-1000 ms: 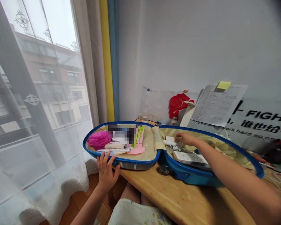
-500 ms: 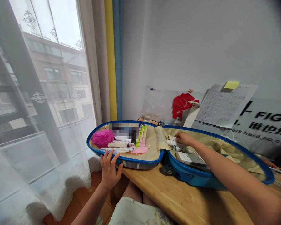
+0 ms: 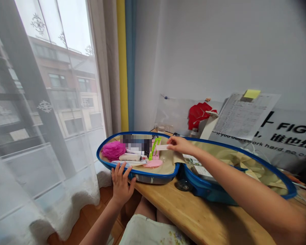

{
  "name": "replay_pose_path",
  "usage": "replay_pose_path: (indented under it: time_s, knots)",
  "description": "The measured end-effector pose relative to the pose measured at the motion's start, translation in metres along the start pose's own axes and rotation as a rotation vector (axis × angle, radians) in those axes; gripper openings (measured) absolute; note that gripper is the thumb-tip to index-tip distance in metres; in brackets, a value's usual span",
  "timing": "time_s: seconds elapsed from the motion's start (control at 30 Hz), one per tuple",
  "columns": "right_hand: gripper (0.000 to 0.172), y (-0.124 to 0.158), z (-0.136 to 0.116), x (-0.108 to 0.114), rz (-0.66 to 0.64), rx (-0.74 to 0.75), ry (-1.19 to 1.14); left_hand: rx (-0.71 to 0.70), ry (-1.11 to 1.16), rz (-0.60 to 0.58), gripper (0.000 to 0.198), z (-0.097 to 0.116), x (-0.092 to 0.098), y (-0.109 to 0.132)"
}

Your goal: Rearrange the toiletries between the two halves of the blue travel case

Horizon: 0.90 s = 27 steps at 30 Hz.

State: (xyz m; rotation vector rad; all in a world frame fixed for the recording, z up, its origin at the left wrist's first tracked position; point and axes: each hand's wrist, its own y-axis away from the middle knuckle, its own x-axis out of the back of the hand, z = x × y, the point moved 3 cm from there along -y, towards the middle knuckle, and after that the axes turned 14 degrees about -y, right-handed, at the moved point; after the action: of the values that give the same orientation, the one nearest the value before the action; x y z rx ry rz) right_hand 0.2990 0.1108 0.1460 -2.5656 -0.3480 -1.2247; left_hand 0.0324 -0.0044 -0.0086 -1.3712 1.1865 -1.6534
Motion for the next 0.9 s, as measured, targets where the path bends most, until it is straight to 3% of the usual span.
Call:
replay_pose_path:
  time_s: [0.17, 0.47, 0.73, 0.9]
  knots:
    - [0.009, -0.012, -0.022, -0.043, -0.095, 0.003, 0.055, 0.002, -0.01, -0.002, 0.044, 0.001, 0.001, 0.0]
    - [0.007, -0.016, -0.016, -0.062, -0.151, -0.003, 0.139, 0.015, -0.02, -0.012, 0.042, 0.001, -0.001, 0.002]
    - [0.012, -0.016, -0.018, -0.053, -0.062, 0.027, 0.164, 0.007, -0.014, -0.018, 0.043, 0.001, 0.0, 0.002]
    - [0.022, -0.009, -0.019, -0.017, 0.05, 0.029, 0.122, -0.001, -0.002, -0.004, 0.046, 0.0, 0.0, 0.001]
